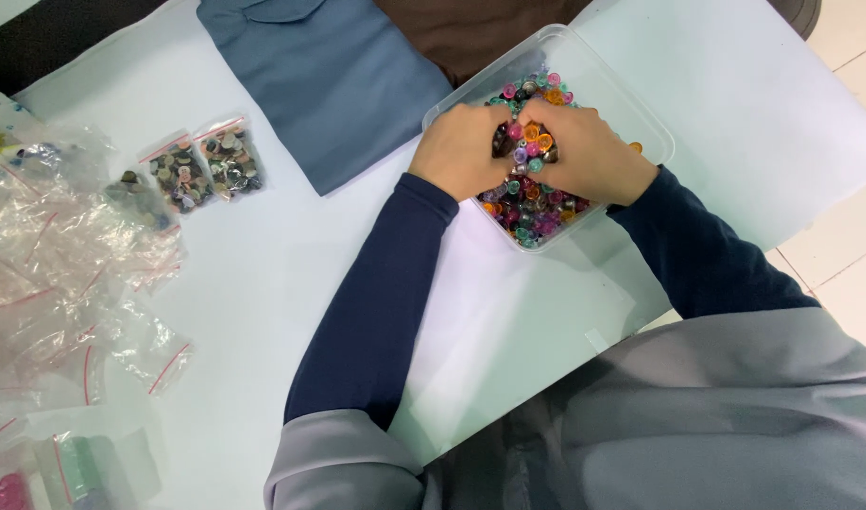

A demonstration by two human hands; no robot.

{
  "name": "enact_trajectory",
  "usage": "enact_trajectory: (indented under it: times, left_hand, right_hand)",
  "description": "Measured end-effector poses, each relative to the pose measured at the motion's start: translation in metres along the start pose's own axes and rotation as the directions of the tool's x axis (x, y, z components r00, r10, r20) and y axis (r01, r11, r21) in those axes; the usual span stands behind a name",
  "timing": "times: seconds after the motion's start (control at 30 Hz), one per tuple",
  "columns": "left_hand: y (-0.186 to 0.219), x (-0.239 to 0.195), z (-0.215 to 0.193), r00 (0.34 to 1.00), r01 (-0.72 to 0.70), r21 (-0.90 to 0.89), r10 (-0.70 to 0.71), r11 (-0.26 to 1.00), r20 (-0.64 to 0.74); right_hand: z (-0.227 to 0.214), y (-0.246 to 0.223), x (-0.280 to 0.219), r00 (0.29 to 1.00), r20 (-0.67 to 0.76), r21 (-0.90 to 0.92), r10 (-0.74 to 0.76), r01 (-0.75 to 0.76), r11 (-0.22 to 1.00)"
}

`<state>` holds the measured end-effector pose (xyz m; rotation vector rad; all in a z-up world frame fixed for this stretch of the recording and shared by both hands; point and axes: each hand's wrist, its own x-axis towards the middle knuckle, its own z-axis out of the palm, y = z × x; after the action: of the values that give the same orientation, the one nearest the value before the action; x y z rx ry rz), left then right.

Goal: Sort small colored buttons from a container and place them into plastic bags

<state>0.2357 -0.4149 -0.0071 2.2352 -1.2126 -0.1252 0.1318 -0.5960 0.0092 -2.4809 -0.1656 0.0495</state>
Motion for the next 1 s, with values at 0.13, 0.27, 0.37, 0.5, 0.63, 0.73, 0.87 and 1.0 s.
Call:
enact_trajectory:
  times: [0.13,0.27,0.37,0.5,0.63,0.73,0.87,1.0]
  left_hand:
    - [0.007,0.001,-0.029,0.991,-0.070,-0.230,0.043,0.971,-0.124]
    - [0.009,-0.004,-0.035,0.971,-0.128,-0.296,0.059,0.947,-0.231]
    - [0.009,-0.001,-0.025,0.963,-0.155,-0.239,0.092,0.959,-0.255]
    - [0.020,-0.005,-0.015,0.975,-0.002,-0.061,-0.011,0.998,-0.222]
    - [0.021,-0.006,-0.003,0.966,0.029,0.128,0.006,0.991,-0.259]
    - [0.021,-0.004,-0.009,0.980,0.078,0.003,-0.076,0.997,-0.184]
    - [0.017,-0.004,-0.019,0.941,-0.093,-0.183,0.026,0.979,-0.338]
    - [0.013,-0.007,-0.019,0.922,-0.168,-0.245,0.064,0.955,-0.381]
  right_hand:
    - [-0.007,-0.011,0.006,0.991,-0.126,0.082,0.046,-0.035,0.996]
    - [-0.007,-0.018,0.007,0.976,-0.179,0.224,0.126,-0.085,0.971]
    - [-0.002,-0.012,0.004,0.976,-0.186,0.206,0.113,-0.073,0.976]
    - [0.003,-0.007,0.000,0.986,-0.154,0.149,0.064,-0.041,0.988]
    - [0.000,-0.013,0.001,0.981,-0.188,0.117,-0.052,0.075,0.990]
    - [-0.004,-0.020,0.001,0.987,-0.139,0.313,0.083,-0.036,0.949]
    - [-0.006,-0.021,-0.001,0.993,-0.071,0.514,0.099,-0.049,0.857]
    - [-0.006,-0.022,-0.003,0.992,-0.125,0.505,0.008,0.057,0.861]
